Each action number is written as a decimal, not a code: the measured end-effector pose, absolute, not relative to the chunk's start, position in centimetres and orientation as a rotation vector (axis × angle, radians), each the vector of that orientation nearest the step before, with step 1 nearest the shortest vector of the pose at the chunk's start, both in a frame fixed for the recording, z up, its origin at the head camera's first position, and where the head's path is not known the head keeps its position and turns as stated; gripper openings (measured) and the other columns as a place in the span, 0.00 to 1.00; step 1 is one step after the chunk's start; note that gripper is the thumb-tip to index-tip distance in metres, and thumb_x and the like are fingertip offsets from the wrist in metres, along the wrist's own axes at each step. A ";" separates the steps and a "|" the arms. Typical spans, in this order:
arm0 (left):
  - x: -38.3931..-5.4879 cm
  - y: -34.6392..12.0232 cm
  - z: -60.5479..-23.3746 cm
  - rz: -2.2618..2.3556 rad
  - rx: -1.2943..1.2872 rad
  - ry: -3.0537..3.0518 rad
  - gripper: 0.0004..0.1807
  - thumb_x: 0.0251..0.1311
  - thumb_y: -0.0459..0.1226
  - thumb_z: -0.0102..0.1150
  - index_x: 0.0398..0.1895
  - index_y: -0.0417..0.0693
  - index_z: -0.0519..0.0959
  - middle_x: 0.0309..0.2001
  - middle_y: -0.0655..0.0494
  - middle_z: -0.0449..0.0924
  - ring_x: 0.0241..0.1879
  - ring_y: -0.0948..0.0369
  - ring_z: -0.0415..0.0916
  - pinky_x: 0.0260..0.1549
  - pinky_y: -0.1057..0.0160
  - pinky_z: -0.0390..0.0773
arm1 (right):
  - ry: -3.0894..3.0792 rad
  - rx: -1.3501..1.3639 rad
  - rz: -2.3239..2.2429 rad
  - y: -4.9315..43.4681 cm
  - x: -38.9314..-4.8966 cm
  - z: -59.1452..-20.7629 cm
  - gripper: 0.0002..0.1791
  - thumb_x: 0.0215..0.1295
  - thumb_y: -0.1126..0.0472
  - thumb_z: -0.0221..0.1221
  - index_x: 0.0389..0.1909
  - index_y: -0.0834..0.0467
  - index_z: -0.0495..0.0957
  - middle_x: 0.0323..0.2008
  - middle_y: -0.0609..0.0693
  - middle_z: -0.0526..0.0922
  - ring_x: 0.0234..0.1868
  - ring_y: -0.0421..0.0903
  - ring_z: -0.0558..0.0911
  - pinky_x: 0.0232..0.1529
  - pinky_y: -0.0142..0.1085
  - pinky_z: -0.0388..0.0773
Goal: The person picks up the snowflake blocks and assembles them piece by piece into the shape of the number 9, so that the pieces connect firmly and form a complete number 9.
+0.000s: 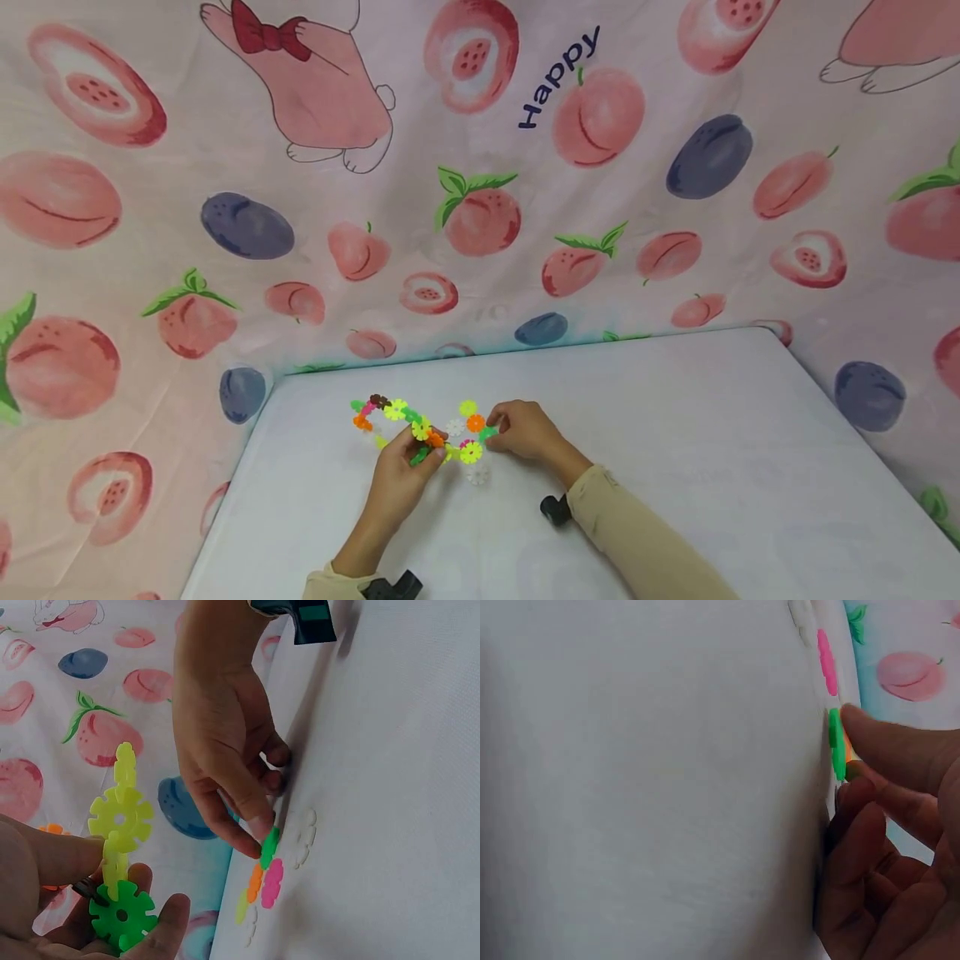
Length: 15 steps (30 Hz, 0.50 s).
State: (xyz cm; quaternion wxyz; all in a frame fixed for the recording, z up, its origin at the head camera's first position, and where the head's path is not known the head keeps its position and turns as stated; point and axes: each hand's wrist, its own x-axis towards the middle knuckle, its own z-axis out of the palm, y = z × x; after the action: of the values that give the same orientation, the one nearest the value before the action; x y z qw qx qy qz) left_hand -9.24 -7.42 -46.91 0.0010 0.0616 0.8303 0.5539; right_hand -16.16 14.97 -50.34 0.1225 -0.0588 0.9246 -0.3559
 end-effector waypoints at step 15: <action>-9.8 -7.8 -47.1 1.702 0.135 2.604 0.09 0.65 0.34 0.65 0.47 0.50 0.80 0.53 0.53 0.84 0.62 0.51 0.78 0.58 0.50 0.81 | 2.664 -0.292 -1.180 15.8 -15.9 -50.3 0.10 0.57 0.59 0.72 0.32 0.47 0.79 0.32 0.42 0.81 0.36 0.43 0.77 0.41 0.40 0.76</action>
State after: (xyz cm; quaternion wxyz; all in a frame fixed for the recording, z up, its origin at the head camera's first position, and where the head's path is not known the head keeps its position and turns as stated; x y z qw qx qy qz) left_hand -9.77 -7.77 -47.12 0.0139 0.0433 0.8362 0.5466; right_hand -15.89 15.83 -50.32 0.1065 -0.0992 0.9046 -0.4006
